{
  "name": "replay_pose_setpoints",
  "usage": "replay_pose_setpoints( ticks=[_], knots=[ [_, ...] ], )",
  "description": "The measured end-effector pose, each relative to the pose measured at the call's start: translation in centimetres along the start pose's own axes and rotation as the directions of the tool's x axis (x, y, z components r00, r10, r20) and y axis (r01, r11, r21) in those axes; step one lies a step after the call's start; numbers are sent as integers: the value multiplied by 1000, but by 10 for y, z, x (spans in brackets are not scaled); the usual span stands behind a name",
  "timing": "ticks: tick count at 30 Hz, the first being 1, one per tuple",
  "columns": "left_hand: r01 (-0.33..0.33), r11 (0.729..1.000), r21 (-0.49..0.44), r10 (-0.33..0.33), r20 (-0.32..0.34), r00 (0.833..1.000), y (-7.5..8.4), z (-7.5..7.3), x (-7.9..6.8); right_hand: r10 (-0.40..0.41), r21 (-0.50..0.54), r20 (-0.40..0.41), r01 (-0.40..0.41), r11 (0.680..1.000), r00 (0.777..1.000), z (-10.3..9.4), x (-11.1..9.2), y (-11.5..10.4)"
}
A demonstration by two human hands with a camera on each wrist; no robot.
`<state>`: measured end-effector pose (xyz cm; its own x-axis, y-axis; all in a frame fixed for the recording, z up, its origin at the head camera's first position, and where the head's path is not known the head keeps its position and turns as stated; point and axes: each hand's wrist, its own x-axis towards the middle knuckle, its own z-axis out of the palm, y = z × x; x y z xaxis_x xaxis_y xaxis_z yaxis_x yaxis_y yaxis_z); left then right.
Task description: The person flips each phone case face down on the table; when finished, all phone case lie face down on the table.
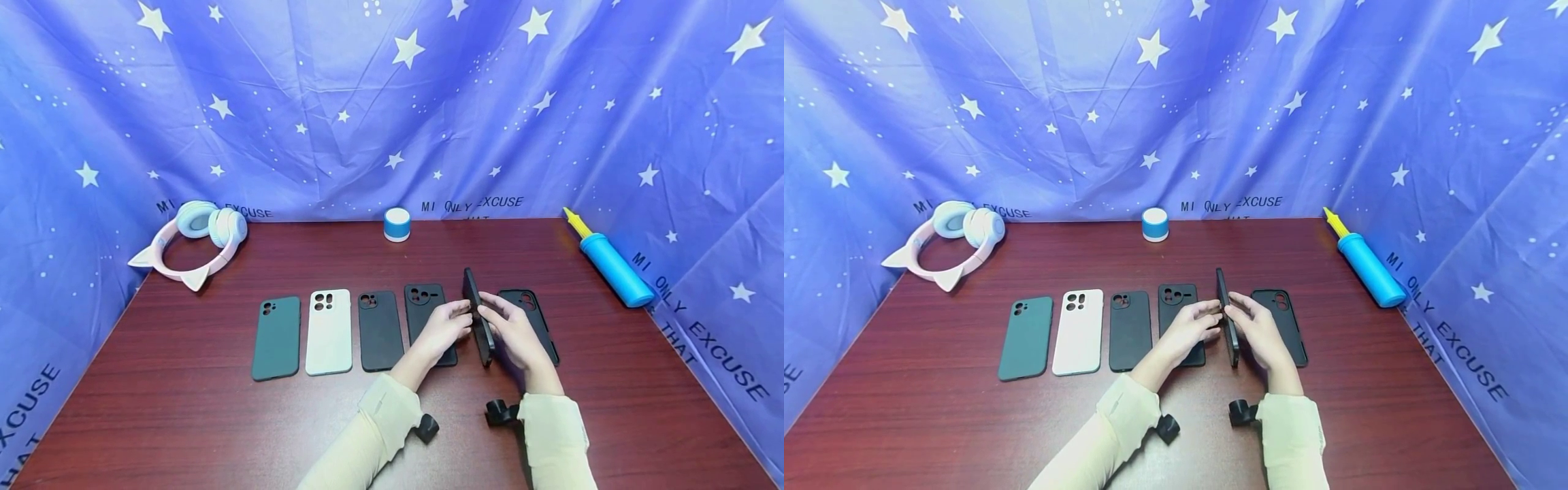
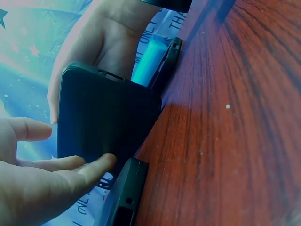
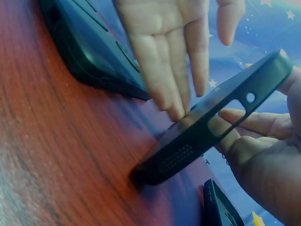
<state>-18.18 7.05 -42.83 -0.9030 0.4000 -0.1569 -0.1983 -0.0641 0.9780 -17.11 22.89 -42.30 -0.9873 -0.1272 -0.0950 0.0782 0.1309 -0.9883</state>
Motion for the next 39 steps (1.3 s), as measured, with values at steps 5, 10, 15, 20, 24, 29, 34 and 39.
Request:
replay_pose_setpoints(
  ticks=[5,10,15,20,24,29,34,39],
  knots=[
    [47,999,23,-47,2,999,-1,1,-1,-34,68,2,34,997,999,-4,-1,1],
    [69,996,48,-69,-15,998,0,2,-1,-56,160,14,53,986,998,-9,-2,3],
    [74,992,100,-71,-42,997,0,2,-1,-70,99,-38,74,992,997,-13,-3,3],
    [72,987,142,-66,-47,997,2,1,-2,-52,-183,-107,32,983,993,-17,-1,4],
    [78,984,161,-72,-43,996,5,1,-4,-16,-363,-124,-31,931,992,-18,1,4],
    [83,974,211,-75,-45,996,7,1,-6,17,-467,-134,-78,881,991,-16,3,4],
    [69,962,263,-57,-56,997,10,3,-10,14,-573,-158,-103,813,987,-14,2,6],
    [60,955,292,-43,-62,997,11,4,-9,4,-645,-154,-104,757,988,-13,2,6]
  ],
)
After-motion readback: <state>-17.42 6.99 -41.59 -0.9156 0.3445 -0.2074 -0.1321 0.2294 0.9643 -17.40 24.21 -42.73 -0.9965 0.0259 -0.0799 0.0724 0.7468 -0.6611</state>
